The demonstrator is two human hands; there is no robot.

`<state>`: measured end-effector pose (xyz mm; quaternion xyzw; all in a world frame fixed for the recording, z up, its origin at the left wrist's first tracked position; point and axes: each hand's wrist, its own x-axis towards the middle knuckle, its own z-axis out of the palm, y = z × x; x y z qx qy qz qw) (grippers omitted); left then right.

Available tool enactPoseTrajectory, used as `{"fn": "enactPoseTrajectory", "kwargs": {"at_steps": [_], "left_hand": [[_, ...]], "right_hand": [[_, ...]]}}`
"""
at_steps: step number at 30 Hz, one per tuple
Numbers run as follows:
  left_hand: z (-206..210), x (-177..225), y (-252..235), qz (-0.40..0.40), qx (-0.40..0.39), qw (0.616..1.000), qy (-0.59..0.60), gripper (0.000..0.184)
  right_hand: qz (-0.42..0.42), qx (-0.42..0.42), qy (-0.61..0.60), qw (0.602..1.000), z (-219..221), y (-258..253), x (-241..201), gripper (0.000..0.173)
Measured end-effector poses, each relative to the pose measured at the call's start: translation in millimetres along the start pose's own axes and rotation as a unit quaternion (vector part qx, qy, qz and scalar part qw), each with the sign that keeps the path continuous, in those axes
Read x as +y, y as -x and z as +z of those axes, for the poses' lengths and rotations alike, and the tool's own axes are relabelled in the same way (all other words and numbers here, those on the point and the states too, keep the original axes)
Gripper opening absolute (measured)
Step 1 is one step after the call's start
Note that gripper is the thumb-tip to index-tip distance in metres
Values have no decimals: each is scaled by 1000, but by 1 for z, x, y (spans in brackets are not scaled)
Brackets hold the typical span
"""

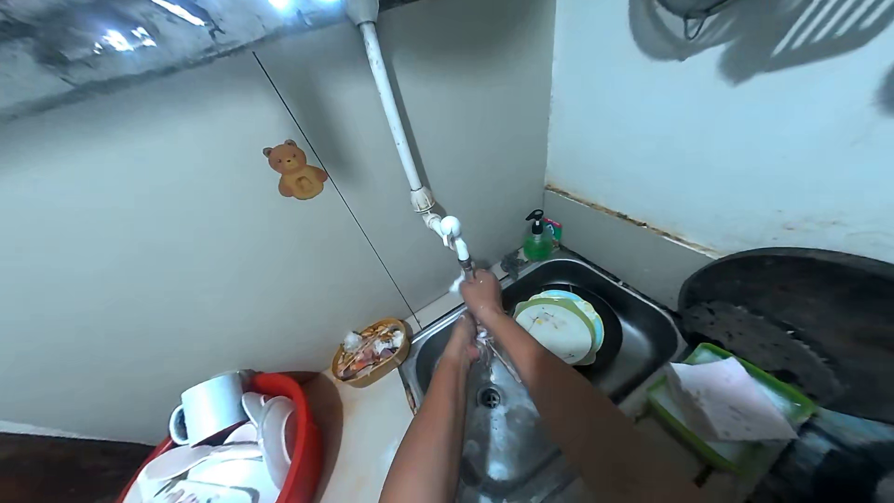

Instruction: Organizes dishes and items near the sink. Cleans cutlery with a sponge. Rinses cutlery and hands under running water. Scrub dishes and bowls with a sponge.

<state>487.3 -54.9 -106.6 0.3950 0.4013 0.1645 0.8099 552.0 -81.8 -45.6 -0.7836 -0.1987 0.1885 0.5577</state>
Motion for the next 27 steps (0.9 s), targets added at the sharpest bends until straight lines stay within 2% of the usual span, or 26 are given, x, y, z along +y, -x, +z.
{"fn": "enactPoseTrajectory", "kwargs": {"at_steps": [1,2,4,6,9,11,15,16,17,20,22,23,25,26,27], "left_hand": [[3,3,2,8,-10,1000,-12,38],[6,5,3,20,-19,999,-30,38],[12,4,3,38,-38,996,-76,41],[12,-3,-6,65,-62,981,-170,52],[12,-5,-16,128,-44,926,-351,67],[21,4,-19,153,1,883,-443,67],[32,17,-17,201,53,783,-586,62],[31,20,-19,220,46,771,-596,61],[28,22,-19,232,24,771,-592,59],[12,31,-24,248,-95,805,-530,41],[1,39,-23,258,-137,813,-504,51],[-4,43,-21,264,-135,813,-502,51],[-7,50,-10,288,-87,803,-515,32],[-8,52,-8,309,-61,784,-535,24],[-10,52,-6,324,-41,765,-555,25]], "right_hand": [[-32,24,25,999,-6,4,10,16],[-39,28,7,999,-11,7,24,27],[19,-18,-87,996,-16,17,51,46],[67,-69,-201,975,-20,26,63,58],[80,-76,-313,943,-26,23,78,50],[91,-51,-335,937,-21,20,86,43],[155,-32,-257,953,-4,20,92,35],[159,-27,-215,963,-2,22,90,34],[157,-34,-172,972,-5,25,85,36],[126,-58,-101,985,-21,33,74,40],[119,-100,-105,982,-33,37,64,41],[117,-128,-114,978,-37,40,59,37],[126,-186,-135,965,-42,43,53,29],[129,-212,-120,961,-42,42,55,27],[133,-226,-95,960,-41,41,58,31]]}}
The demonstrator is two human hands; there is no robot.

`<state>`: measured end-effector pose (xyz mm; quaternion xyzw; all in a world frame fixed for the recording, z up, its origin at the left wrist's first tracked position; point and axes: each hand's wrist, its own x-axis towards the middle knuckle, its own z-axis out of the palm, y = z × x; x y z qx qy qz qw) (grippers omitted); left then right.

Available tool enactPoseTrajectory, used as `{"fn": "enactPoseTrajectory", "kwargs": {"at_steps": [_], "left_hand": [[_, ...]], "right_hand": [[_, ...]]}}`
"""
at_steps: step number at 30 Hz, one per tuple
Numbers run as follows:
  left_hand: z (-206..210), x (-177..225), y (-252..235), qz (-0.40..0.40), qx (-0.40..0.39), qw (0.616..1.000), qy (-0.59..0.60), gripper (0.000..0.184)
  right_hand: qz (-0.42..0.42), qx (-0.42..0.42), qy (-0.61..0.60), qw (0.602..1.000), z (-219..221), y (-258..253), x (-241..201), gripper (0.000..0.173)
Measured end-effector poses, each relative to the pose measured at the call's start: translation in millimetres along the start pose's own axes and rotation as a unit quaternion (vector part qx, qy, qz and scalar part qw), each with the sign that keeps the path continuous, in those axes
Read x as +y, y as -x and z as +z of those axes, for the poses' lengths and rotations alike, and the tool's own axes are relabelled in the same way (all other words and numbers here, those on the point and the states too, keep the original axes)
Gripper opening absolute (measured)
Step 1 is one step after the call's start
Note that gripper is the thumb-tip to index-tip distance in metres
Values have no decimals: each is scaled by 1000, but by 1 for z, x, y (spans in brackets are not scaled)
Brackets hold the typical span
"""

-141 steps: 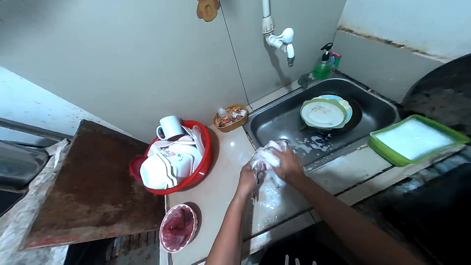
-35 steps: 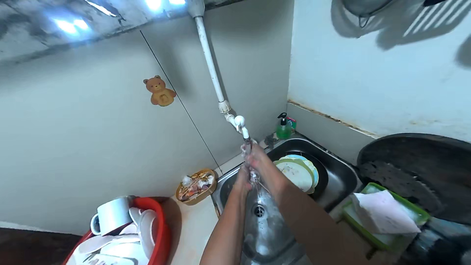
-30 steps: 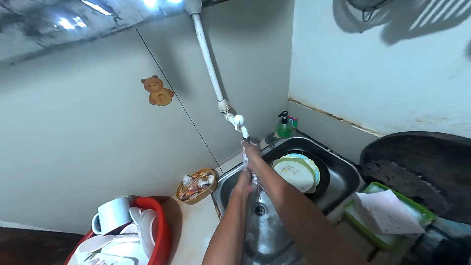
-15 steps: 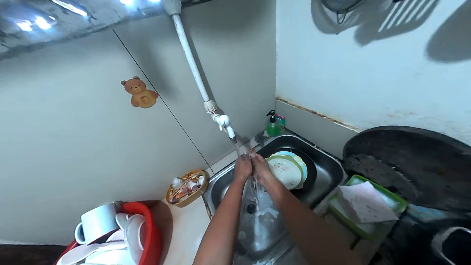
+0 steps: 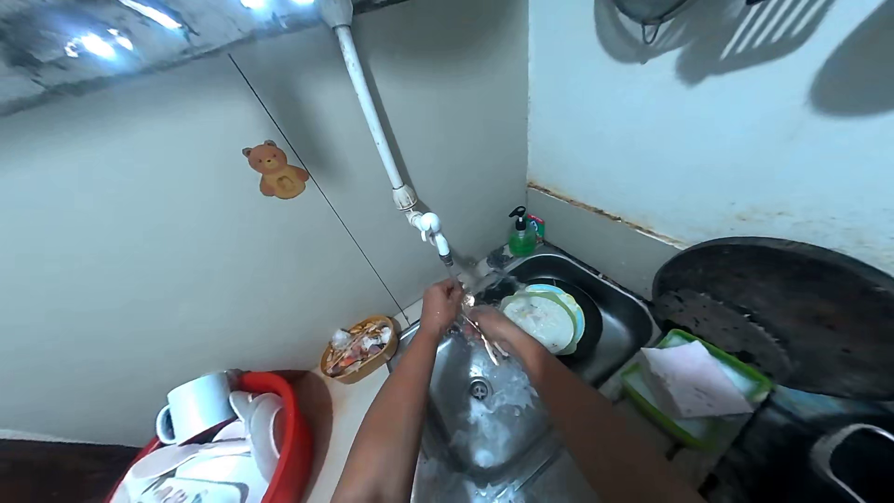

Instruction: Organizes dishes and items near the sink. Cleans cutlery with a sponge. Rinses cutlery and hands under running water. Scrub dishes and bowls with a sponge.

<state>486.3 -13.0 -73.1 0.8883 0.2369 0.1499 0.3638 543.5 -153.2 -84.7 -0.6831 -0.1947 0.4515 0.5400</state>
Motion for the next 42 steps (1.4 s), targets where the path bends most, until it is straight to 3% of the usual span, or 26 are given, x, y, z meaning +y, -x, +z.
{"fn": "enactPoseTrajectory", "kwargs": {"at_steps": [5,7,9,13,14,16,18,21,23,26,30,32,34,38,42], "left_hand": [[4,1,3,4,-51,999,-16,37],[4,5,3,-4,-19,999,-33,30],[6,11,2,-6,13,999,-40,36],[18,7,-3,-15,-1,992,122,47],[19,6,-2,-26,13,988,151,42],[21,8,-1,-38,55,987,146,27],[19,12,-1,-39,77,992,97,31],[19,7,-4,-38,31,994,101,31],[18,2,-5,-19,-11,992,121,40],[17,2,-7,10,11,987,161,30],[9,22,-13,20,35,965,260,33],[7,34,-14,-28,43,931,361,31],[1,44,-11,-105,-7,902,418,30],[-15,54,-1,-212,-152,923,283,27],[-28,48,2,-226,-106,952,177,22]], "right_hand": [[-34,22,99,994,2,-10,15,34],[-48,31,92,994,2,-4,14,31],[-58,48,79,994,2,-1,11,32],[-47,97,-31,994,1,-1,7,30],[-46,98,-39,993,0,-2,6,30],[-48,81,-54,994,-1,-2,6,31],[-54,71,-74,993,2,-1,7,26],[-50,64,-108,991,3,0,8,19],[-49,37,-104,993,-2,1,7,22],[-29,-30,-83,996,-5,2,5,22],[-9,-32,-111,993,1,-15,23,25],[4,-6,-145,989,5,-23,31,26],[1,2,-172,985,6,-27,35,25],[-30,38,-153,987,5,-23,19,30],[-88,41,-161,982,-1,-55,17,28]]}}
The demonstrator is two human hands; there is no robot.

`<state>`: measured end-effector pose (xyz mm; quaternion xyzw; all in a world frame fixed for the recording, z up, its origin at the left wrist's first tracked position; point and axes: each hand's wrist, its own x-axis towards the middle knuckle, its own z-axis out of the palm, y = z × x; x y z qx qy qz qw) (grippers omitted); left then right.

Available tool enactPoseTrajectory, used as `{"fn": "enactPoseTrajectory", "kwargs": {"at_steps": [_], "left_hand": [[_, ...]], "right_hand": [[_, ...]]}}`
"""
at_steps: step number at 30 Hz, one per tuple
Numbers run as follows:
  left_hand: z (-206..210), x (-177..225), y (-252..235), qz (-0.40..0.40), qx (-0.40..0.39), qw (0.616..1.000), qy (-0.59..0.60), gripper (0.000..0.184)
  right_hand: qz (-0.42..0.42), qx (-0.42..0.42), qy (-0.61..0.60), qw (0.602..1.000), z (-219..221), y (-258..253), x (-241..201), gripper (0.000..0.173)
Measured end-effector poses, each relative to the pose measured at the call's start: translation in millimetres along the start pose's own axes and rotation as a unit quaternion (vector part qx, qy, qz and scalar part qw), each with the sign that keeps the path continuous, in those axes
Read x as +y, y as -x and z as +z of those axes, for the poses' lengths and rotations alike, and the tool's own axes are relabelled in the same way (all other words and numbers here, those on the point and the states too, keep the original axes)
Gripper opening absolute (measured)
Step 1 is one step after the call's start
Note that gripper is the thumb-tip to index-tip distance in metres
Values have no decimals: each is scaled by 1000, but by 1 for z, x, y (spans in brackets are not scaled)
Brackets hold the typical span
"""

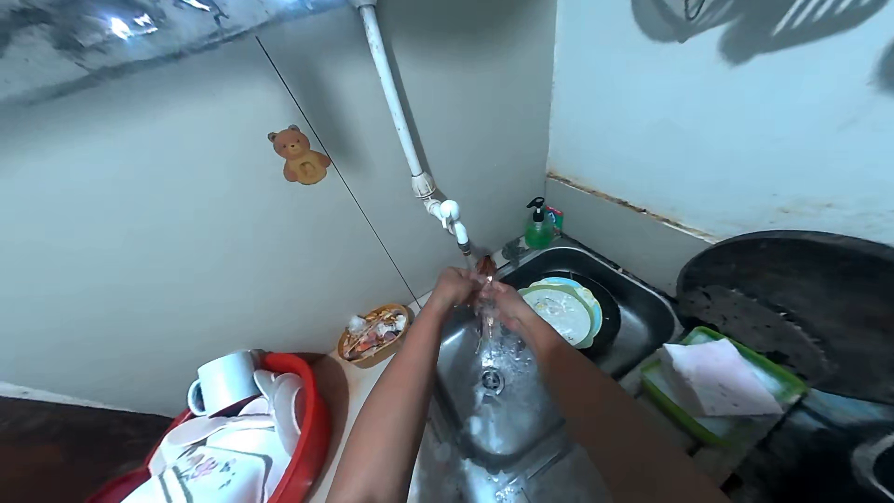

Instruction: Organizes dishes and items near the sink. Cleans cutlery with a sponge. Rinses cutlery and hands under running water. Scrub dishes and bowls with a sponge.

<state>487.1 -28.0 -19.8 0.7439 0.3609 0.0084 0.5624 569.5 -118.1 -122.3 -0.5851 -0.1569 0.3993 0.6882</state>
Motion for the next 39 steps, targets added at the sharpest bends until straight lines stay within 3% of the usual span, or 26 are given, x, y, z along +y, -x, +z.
{"fn": "enactPoseTrajectory", "kwargs": {"at_steps": [7,10,14,16,23,26,30,34,36,39], "left_hand": [[12,0,-15,108,67,962,240,28],[22,-5,-31,169,106,972,124,27],[19,-20,-46,196,-4,975,-106,32],[13,-23,-47,201,-55,967,-147,34],[-20,-13,-24,192,-84,956,-205,33],[-26,-17,-21,189,-72,966,-158,35],[-9,-36,-43,264,29,959,-98,25],[30,-30,-48,192,45,973,120,41],[47,-21,-47,140,75,946,282,40],[49,-10,-37,26,106,844,524,32]], "right_hand": [[-5,-42,29,999,-2,27,12,27],[5,-61,51,997,-11,27,38,28],[10,-67,11,998,-15,25,36,26],[-3,-70,14,997,-14,23,25,24],[22,-142,97,985,2,44,-19,24],[28,-169,56,984,7,35,-9,28],[51,-142,-19,988,5,26,5,26],[48,-90,-72,992,-2,28,19,19],[31,-35,-94,994,-5,31,34,24],[16,5,-94,995,-14,28,57,29]]}}
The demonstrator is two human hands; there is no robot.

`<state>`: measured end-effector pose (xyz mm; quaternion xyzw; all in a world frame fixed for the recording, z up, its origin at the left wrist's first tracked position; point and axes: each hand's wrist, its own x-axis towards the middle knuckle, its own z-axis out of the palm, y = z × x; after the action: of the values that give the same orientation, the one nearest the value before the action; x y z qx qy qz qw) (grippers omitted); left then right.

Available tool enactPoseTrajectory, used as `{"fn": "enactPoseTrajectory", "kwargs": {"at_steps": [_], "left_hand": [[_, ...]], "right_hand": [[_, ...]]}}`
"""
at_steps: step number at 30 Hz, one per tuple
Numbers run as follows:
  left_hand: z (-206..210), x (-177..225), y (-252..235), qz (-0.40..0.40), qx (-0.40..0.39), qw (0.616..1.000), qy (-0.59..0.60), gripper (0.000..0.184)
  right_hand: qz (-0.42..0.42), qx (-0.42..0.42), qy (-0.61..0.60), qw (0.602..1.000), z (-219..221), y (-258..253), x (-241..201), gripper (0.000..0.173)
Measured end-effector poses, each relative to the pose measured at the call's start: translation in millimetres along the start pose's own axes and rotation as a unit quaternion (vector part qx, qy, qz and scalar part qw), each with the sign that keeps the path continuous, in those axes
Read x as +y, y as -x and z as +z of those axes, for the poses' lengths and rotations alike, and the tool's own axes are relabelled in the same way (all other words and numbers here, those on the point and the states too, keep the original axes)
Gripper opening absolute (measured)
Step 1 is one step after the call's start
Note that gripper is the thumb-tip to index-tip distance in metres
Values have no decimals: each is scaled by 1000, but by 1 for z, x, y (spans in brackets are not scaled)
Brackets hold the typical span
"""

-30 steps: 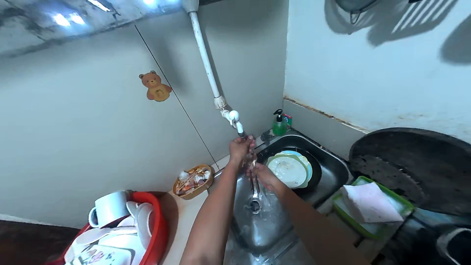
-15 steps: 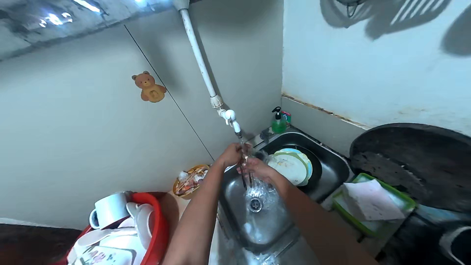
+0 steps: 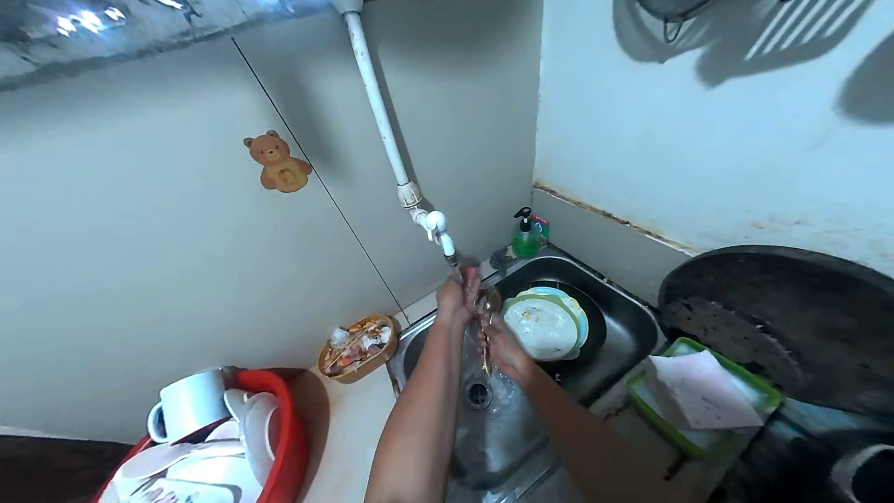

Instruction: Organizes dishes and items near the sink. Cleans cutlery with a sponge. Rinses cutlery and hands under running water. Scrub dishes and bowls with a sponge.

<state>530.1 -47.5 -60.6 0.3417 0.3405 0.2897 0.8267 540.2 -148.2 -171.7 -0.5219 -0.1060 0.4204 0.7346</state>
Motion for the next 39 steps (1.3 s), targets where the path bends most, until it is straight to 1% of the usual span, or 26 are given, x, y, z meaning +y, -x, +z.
{"fn": "enactPoseTrajectory", "kwargs": {"at_steps": [1,2,4,5,7,8,10,12,13,15,18,21,23,24,26,27,29,30,31,32,33,34,35,36,38,39], "left_hand": [[-2,5,6,-36,28,998,49,24],[-6,10,11,-70,36,994,82,18],[-13,26,21,-106,14,990,95,24],[-14,37,26,-105,-5,990,94,28],[-7,67,37,-61,-31,996,59,33],[1,86,43,-26,-40,999,25,33],[24,123,57,58,-36,994,-80,29],[46,154,67,124,-40,971,-199,27],[56,168,72,132,-49,956,-258,32],[74,187,81,116,-62,915,-381,44],[93,197,85,104,-65,846,-518,43],[105,198,90,102,-60,797,-593,38],[107,198,95,92,-70,775,-621,38],[107,199,97,90,-72,771,-626,39],[100,201,97,103,-69,778,-616,41],[93,201,94,122,-54,787,-602,41],[66,194,78,168,-7,806,-567,40],[47,186,66,173,4,815,-553,39],[28,173,54,154,-5,824,-546,40],[9,155,43,117,-33,829,-545,41],[-7,136,36,73,-76,832,-545,43],[-17,115,32,46,-120,829,-544,44],[-23,94,29,47,-154,824,-543,40],[-27,74,24,69,-170,821,-541,33],[-32,45,11,119,-159,830,-522,24],[-33,38,6,139,-156,829,-519,27]], "right_hand": [[3,5,21,1000,-3,-1,5,29],[11,5,44,999,-4,-2,7,30],[15,-19,100,995,-1,-6,7,32],[7,-38,137,990,3,-7,3,35],[-8,-78,204,976,18,-4,-12,36],[-16,-88,215,972,26,-3,-18,35],[-34,-98,202,974,37,-6,-27,32],[-47,-116,182,975,41,-19,-30,32],[-52,-119,176,976,43,-21,-33,32],[-63,-116,163,978,44,-20,-41,32],[-64,-112,170,977,40,-19,-46,30],[-62,-108,184,975,34,-22,-47,26],[-58,-110,198,972,33,-20,-51,27],[-56,-113,203,971,33,-20,-53,26],[-52,-117,210,969,34,-20,-57,26],[-54,-116,217,968,35,-20,-59,25],[-64,-117,233,963,40,-17,-67,28],[-69,-113,234,963,43,-15,-70,29],[-73,-107,233,964,45,-14,-73,30],[-72,-105,240,962,46,-12,-76,29],[-68,-105,250,960,46,-10,-77,31],[-63,-108,259,958,47,-9,-77,34],[-58,-111,268,955,46,-7,-75,36],[-52,-109,261,958,44,-7,-71,39],[-42,-94,224,969,39,-4,-63,35],[-39,-93,210,973,34,-1,-60,33]]}}
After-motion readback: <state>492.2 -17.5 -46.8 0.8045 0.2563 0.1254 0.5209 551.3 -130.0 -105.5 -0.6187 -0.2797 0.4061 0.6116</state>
